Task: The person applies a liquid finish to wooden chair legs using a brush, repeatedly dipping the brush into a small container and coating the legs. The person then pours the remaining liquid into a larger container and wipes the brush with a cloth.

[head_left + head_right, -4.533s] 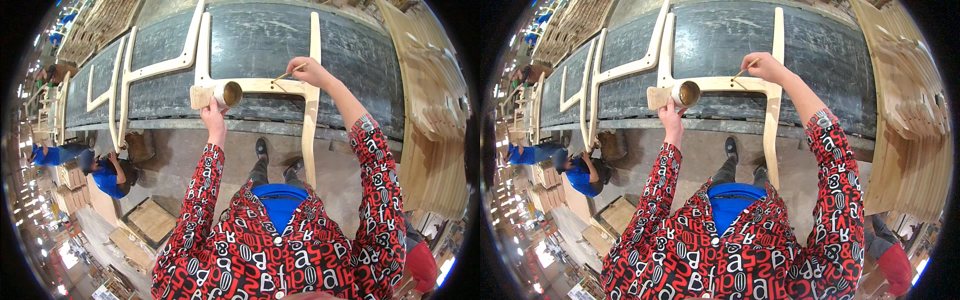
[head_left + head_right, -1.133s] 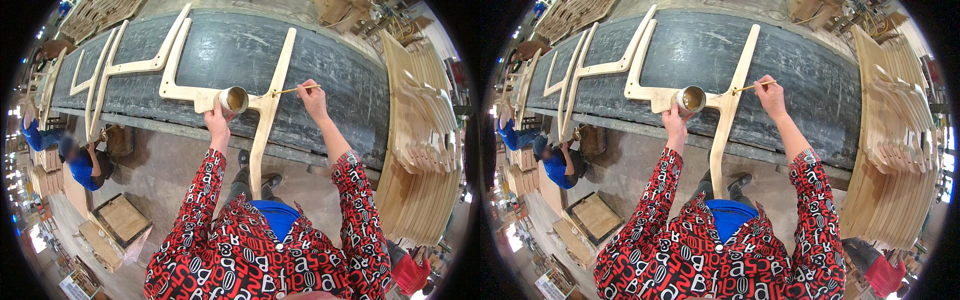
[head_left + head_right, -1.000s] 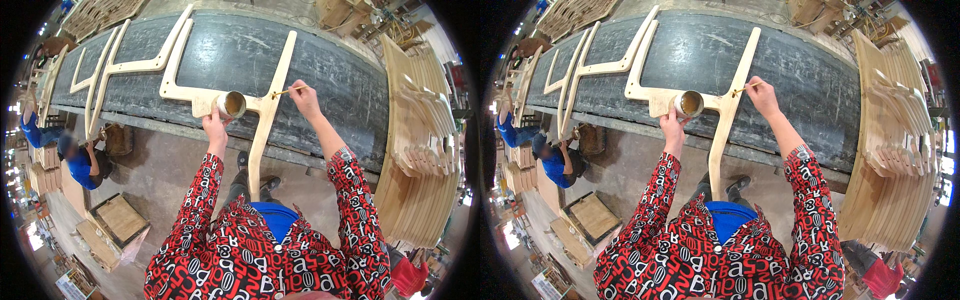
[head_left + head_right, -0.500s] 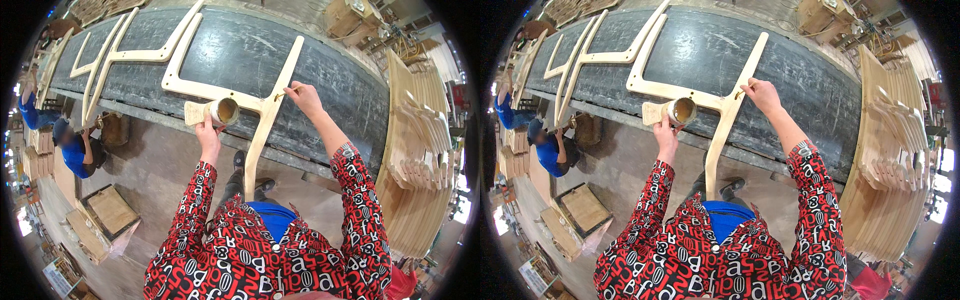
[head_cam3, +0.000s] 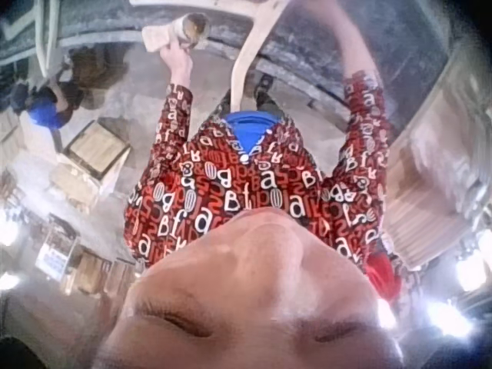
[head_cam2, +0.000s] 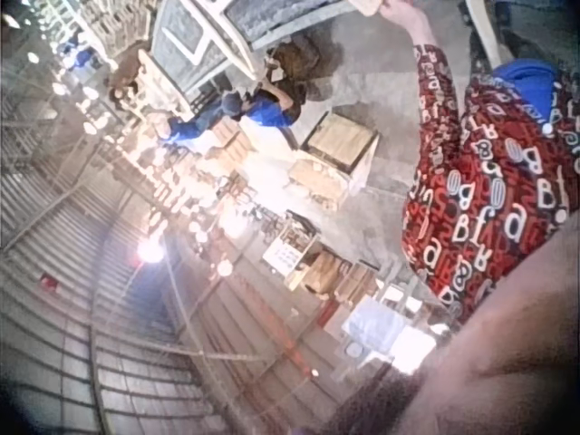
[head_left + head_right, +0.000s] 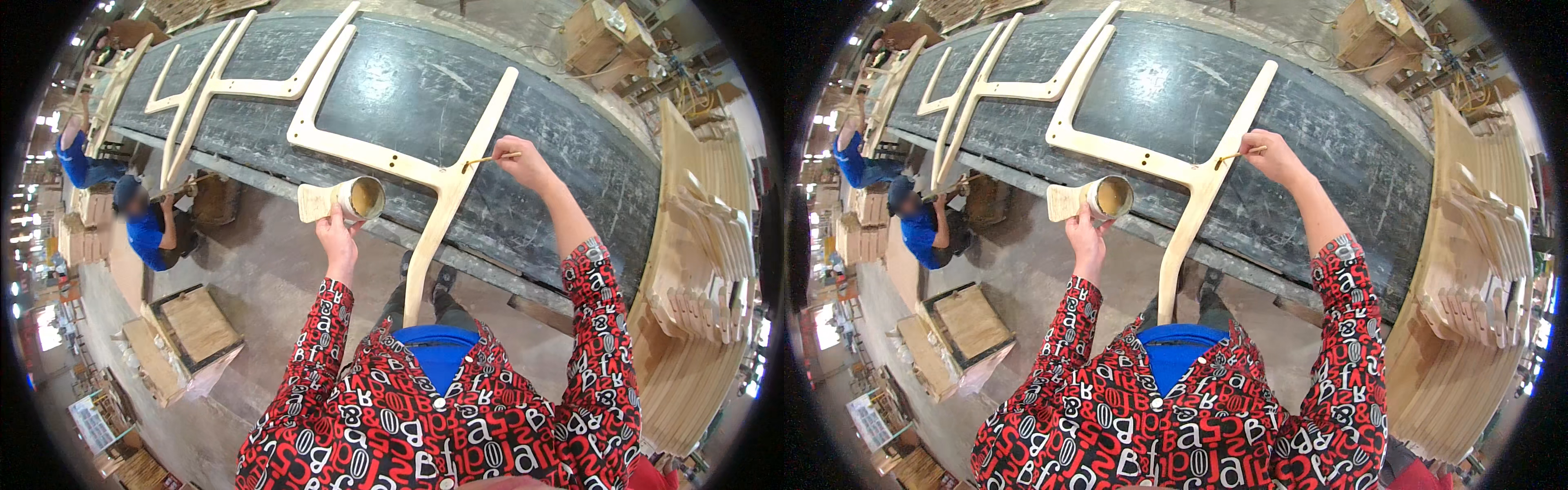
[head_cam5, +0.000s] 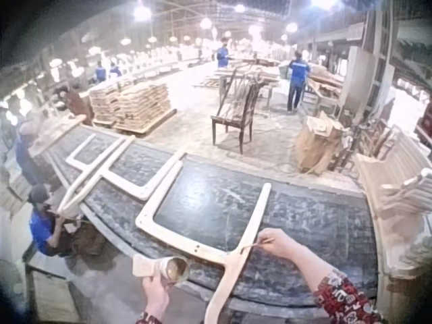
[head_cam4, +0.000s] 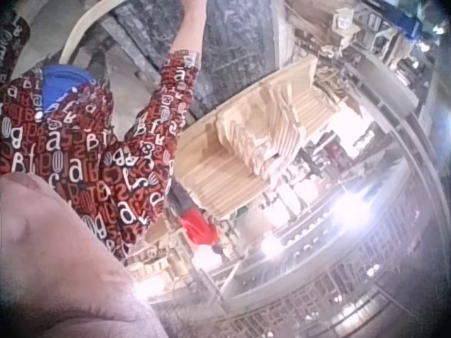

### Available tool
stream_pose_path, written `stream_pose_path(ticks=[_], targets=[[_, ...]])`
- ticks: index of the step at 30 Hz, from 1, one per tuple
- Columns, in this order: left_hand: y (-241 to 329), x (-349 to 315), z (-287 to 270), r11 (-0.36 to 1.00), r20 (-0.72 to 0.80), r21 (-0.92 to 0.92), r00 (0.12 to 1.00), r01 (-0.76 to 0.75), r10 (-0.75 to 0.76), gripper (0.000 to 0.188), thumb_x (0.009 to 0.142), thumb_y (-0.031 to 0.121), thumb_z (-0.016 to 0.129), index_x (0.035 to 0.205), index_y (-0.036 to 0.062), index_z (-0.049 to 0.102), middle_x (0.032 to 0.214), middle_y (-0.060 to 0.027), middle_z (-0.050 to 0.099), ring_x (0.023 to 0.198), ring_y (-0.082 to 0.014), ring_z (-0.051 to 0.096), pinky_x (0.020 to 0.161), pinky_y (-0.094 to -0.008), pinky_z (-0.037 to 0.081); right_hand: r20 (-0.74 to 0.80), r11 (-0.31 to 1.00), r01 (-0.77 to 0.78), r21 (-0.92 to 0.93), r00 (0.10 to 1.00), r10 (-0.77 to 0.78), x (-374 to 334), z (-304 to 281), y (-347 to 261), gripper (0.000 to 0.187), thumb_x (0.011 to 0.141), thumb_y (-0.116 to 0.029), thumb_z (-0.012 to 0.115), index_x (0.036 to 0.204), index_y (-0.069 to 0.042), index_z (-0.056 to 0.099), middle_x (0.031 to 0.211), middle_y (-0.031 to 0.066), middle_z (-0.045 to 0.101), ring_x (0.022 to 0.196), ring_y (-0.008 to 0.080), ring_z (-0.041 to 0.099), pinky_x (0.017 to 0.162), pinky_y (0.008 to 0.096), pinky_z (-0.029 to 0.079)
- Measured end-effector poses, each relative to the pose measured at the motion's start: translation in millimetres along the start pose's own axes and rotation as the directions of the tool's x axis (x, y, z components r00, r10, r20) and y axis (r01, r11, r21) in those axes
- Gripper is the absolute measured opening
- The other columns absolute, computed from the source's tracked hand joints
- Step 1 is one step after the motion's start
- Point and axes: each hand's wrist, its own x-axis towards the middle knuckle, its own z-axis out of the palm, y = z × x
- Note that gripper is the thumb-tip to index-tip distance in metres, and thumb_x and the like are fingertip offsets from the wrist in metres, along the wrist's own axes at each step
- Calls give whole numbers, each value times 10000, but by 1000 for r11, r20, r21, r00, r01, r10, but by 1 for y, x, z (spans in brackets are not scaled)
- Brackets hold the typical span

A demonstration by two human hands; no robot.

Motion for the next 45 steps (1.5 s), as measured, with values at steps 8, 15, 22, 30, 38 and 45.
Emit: stream_pose_path(ticks=[8,15,22,30,38,45], targets=[[11,-51,0,995,-106,10,989,-102,102,261,951,205,468,1194,115,438,1164,-53,523,1006,-190,559,679,-475,562,50,990,22,138,998,-29,5,-37,21,91,717,-6,556,796,-17,600,734,93,631,686,174,598,612,292,470],[30,-85,4,993,-127,35,986,-109,112,223,953,177,453,1166,115,436,1153,-51,535,1009,-188,562,688,-496,561,-78,226,-69,972,809,583,-50,-2,99,88,859,-119,600,822,-42,577,728,65,632,612,116,615,549,244,505],[33,-106,44,988,-65,60,987,-142,145,242,957,192,448,1170,79,460,1124,-62,532,982,-184,563,671,-444,572,-31,9,34,999,719,695,-67,35,117,124,865,-149,608,791,-89,528,699,58,625,583,125,608,524,261,488],[24,-119,52,989,-47,95,992,-114,119,235,960,180,429,1167,73,455,1133,-63,534,989,-195,566,709,-480,554,-72,31,71,997,708,703,-67,31,126,132,863,-135,608,783,-80,519,705,69,624,580,124,605,506,257,488],[21,-115,37,993,-71,85,993,-85,91,216,961,187,423,1144,78,457,1127,-57,545,1002,-204,570,753,-533,531,-82,69,47,997,693,717,-61,39,115,137,865,-122,599,771,-71,512,697,80,613,561,123,590,498,254,491],[25,-101,26,995,-82,70,993,-74,80,231,961,185,428,1171,90,435,1142,-61,530,1003,-204,560,724,-499,544,-130,183,1,983,709,693,-55,44,100,134,867,-139,593,786,-62,518,693,73,612,564,122,597,500,253,481]])
